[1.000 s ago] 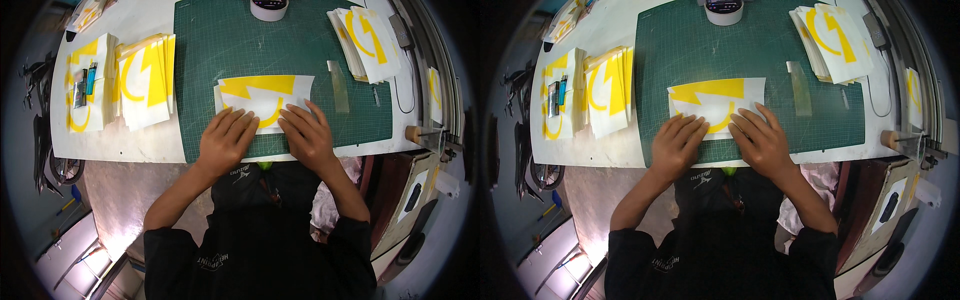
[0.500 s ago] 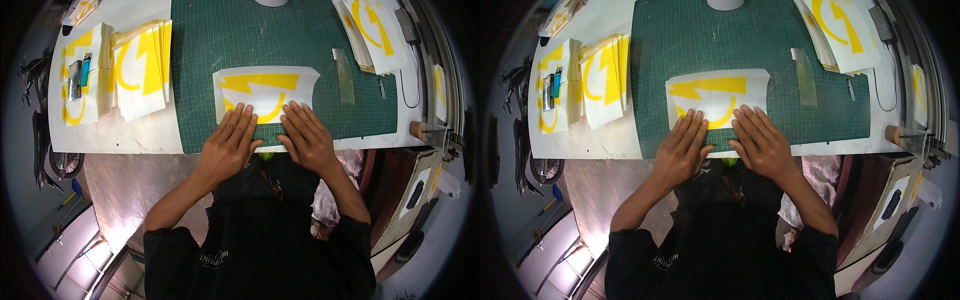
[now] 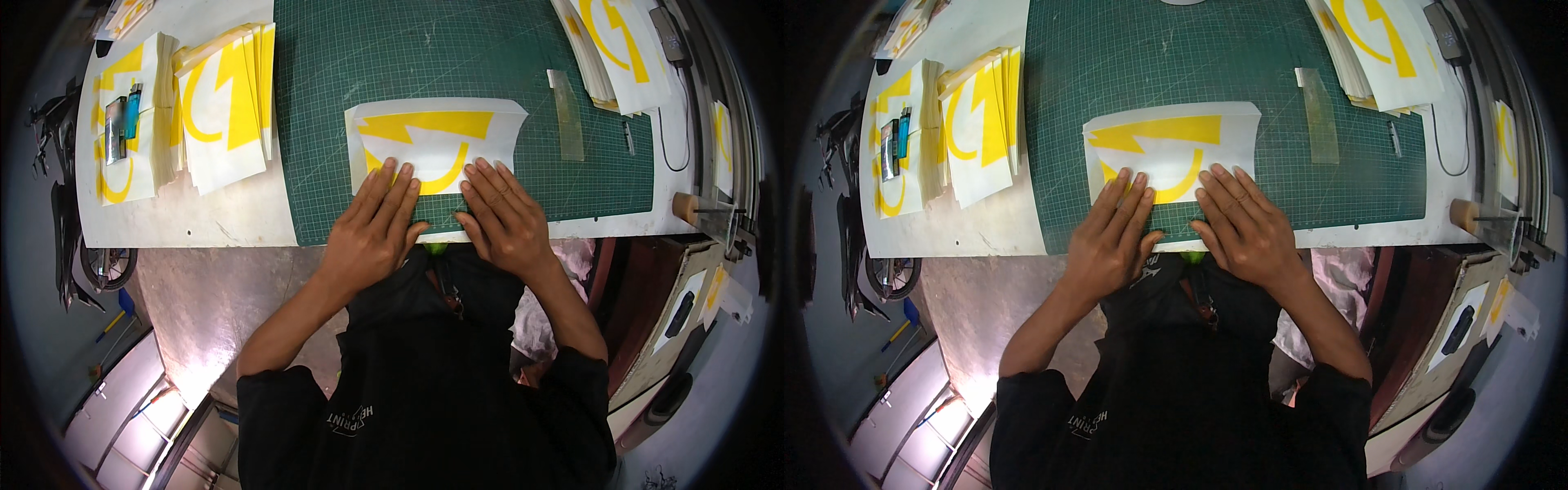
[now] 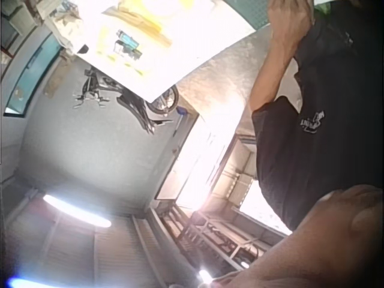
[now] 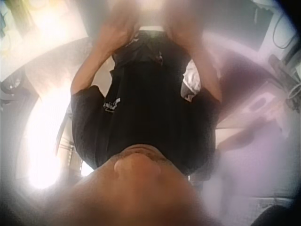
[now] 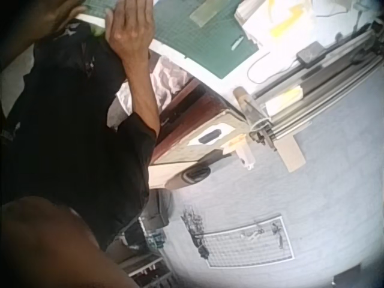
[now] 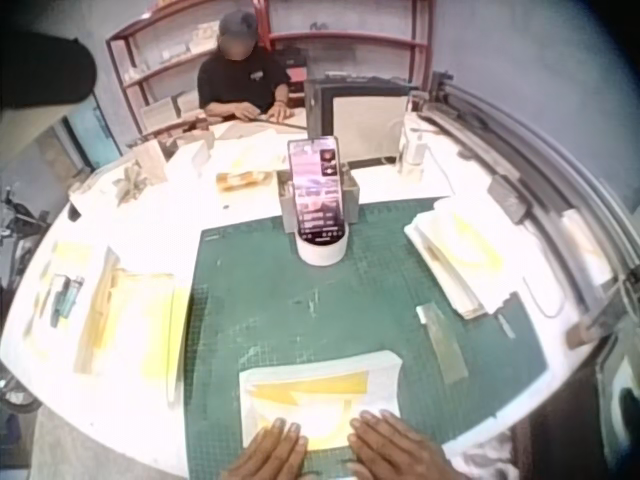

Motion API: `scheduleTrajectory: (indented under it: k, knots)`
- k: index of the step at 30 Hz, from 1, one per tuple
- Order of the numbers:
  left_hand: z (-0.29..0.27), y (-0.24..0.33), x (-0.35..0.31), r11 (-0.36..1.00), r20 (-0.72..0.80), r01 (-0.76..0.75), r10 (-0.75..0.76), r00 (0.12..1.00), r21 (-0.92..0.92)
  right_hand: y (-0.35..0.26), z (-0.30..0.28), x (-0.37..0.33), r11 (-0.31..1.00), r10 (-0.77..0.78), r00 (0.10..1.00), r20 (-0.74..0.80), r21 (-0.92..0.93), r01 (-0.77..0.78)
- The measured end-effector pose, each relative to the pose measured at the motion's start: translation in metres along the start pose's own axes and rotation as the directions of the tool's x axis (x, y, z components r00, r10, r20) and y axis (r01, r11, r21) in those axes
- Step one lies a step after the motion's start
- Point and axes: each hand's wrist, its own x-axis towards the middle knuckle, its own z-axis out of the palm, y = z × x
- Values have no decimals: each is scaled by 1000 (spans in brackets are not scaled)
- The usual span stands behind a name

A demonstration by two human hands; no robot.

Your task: The person repeatedly folds white sticker sheets with yellow graphics in half on a green cutting mat. They smooth the folded edges with their hands and place the finished items into a stack on the right side of the table.

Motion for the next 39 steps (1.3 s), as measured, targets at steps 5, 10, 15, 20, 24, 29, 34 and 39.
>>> scheduleTrajectory:
  k: [5,10,15,20,24,29,34,39]
  knots:
    - [-3,5,-2,996,11,30,-31,999,81,1,-1,3,1000,-9,1000,-15,-15,9]
    - [-3,20,10,984,14,159,-160,987,84,-20,3,22,990,108,994,25,-97,-105]
    - [2,20,6,961,-23,222,-221,975,164,-17,1,13,969,170,985,-7,-179,-168]
    - [-17,-3,-20,916,-53,282,-279,959,286,20,-30,-26,929,280,958,-56,-235,-285]
    - [-14,20,-2,930,-153,342,-322,934,131,12,-27,-17,939,275,958,-75,-192,-285]
    - [7,45,17,978,114,189,-179,977,-84,5,-49,31,948,187,967,-176,-225,-224]
    - [10,50,12,985,163,163,-152,975,-60,11,-38,104,997,67,993,-98,-29,-70]
    - [8,53,14,976,118,198,-186,975,-94,34,-18,112,997,39,999,13,68,-40]
